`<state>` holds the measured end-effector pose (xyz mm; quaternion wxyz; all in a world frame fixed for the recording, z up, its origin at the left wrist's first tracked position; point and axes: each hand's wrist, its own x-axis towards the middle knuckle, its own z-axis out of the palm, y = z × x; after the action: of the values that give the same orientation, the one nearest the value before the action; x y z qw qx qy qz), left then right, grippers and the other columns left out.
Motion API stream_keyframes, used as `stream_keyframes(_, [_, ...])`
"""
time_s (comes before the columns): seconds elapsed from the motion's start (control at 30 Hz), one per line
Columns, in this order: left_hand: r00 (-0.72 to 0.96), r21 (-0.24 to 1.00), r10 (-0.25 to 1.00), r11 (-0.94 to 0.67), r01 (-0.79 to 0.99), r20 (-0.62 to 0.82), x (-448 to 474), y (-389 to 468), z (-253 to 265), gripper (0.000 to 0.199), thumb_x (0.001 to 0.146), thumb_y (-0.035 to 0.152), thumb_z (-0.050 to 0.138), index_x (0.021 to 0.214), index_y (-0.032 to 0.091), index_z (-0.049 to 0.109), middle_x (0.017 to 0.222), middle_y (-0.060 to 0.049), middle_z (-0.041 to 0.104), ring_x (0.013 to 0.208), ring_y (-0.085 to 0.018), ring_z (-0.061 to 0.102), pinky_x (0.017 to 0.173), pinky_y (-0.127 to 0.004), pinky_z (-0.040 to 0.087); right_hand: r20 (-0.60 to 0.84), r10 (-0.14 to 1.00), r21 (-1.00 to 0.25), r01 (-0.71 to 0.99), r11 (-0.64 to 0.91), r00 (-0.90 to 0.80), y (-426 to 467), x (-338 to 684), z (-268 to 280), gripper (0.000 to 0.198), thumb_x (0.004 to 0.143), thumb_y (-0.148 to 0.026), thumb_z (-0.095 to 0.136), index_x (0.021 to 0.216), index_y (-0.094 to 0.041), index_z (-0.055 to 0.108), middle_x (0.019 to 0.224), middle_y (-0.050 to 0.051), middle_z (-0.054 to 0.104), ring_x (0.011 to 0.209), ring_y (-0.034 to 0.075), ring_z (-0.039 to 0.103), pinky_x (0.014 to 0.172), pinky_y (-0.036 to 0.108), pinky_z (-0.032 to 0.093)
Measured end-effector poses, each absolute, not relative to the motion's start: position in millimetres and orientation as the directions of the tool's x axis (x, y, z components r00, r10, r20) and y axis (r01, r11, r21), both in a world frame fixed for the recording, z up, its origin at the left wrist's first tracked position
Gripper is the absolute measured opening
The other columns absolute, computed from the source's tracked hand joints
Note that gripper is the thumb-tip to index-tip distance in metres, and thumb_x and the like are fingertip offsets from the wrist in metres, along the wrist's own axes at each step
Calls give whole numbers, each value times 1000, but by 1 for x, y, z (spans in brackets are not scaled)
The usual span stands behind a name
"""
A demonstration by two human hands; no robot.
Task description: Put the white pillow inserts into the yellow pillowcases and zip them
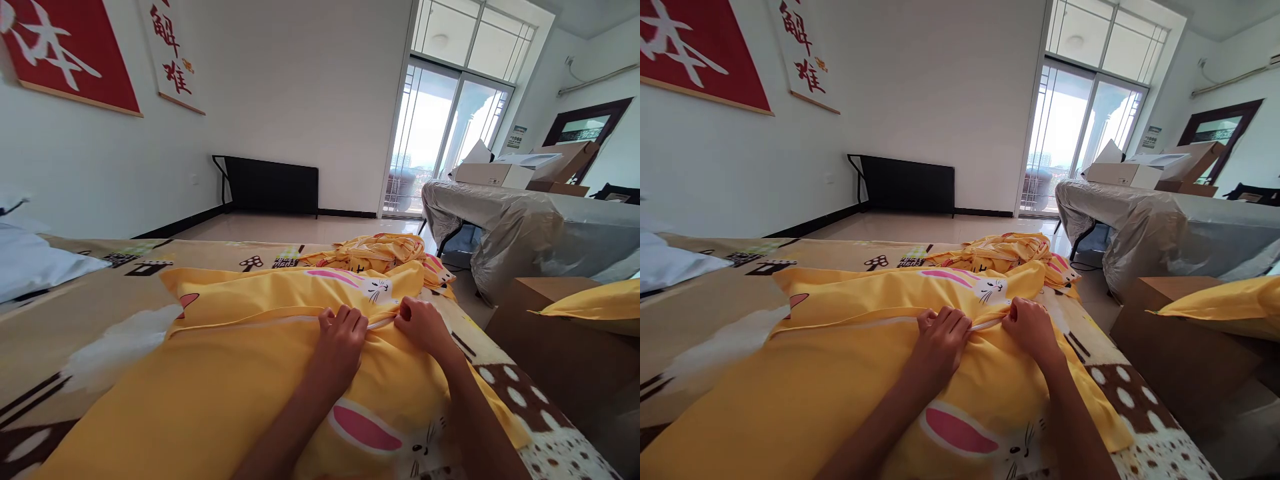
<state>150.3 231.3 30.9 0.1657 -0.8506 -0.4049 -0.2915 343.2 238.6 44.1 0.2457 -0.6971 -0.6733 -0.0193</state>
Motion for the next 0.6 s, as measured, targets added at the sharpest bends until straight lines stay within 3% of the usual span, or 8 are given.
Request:
stream_keyframes(0.23, [494, -36, 595, -615, 787, 634, 150, 232, 30, 16, 86, 6, 45, 86, 18, 56, 89, -4, 60, 88, -20, 50, 82, -39, 27, 298, 949, -283, 939, 194, -106, 242, 355, 37, 19, 82, -20, 45, 64, -19, 50, 68, 2, 62, 63, 13, 50, 56, 25, 24])
stream_keyframes(0.6, [518, -56, 580, -630, 774, 629, 151, 230, 29, 17, 81, 3, 51, 84, 19, 56, 89, -2, 60, 89, -20, 50, 83, -39, 27, 276, 952, -238, 969, -68, 134, 238, 345, 49, 13, 75, -23, 49, 63, -19, 51, 66, 1, 60, 62, 13, 46, 55, 25, 20])
